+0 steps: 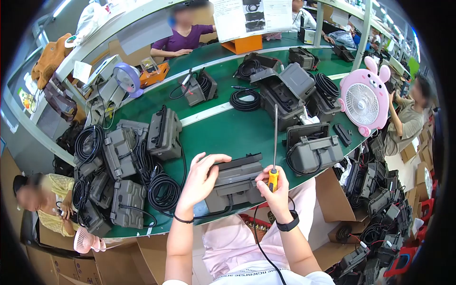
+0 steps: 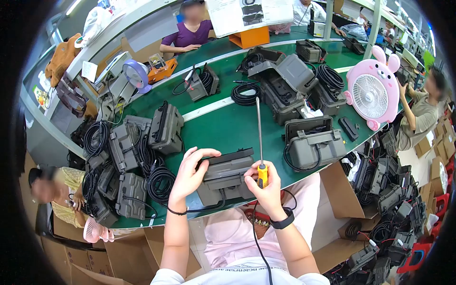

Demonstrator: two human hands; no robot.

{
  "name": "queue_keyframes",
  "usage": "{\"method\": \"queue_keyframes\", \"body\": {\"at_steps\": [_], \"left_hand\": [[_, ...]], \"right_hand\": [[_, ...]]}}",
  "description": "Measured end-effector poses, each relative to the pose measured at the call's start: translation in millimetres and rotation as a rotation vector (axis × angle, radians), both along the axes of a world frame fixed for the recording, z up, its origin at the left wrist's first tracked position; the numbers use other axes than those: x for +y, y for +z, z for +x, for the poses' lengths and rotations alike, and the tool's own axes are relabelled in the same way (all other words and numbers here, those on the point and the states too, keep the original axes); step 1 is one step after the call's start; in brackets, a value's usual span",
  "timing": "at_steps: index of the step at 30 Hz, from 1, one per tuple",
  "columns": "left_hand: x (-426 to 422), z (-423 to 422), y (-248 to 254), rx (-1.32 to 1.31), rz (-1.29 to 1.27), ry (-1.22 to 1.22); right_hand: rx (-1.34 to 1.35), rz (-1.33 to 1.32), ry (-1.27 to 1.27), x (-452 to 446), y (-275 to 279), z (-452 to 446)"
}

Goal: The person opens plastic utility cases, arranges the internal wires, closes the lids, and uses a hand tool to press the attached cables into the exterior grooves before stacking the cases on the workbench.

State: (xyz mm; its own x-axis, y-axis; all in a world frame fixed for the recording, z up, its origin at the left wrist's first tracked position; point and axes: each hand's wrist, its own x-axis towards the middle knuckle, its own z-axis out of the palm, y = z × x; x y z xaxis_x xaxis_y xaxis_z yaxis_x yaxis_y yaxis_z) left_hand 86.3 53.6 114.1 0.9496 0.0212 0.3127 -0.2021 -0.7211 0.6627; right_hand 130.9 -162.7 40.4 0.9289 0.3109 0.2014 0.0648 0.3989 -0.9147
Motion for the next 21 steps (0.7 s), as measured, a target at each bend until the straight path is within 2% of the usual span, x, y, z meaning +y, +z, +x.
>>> {"method": "queue_keyframes", "body": {"at_steps": [3, 7, 13, 14, 17, 21], "left_hand": [[6.4, -3.0, 1.6, -0.024, 0.062, -0.141], [4.3, -8.8, 3.8, -0.030, 0.131, -0.173], [-19.3, -35.4, -25.1, -0.451, 0.371, 0.221], [-21.0, -40.4, -32.3, -0.497, 0.347, 0.272], [-20.7, -51.4, -50.1, -0.455, 0.236, 0.314], [-2.6, -50.3, -73.5, -0.537, 0.211, 0.210]], "right_hand": [[-0.003, 0.002, 0.029, -2.9, 0.7, 0.7], [-0.041, -0.008, 0.045, -3.9, -2.3, 4.0], [0.017, -0.056, 0.084, -9.7, 4.7, 6.2], [0.012, -0.051, 0.090, -9.9, 3.5, 6.8], [0.009, -0.042, 0.084, -7.0, 0.4, 9.1], [0.056, -0.044, 0.090, -3.1, 5.7, 14.0]]}}
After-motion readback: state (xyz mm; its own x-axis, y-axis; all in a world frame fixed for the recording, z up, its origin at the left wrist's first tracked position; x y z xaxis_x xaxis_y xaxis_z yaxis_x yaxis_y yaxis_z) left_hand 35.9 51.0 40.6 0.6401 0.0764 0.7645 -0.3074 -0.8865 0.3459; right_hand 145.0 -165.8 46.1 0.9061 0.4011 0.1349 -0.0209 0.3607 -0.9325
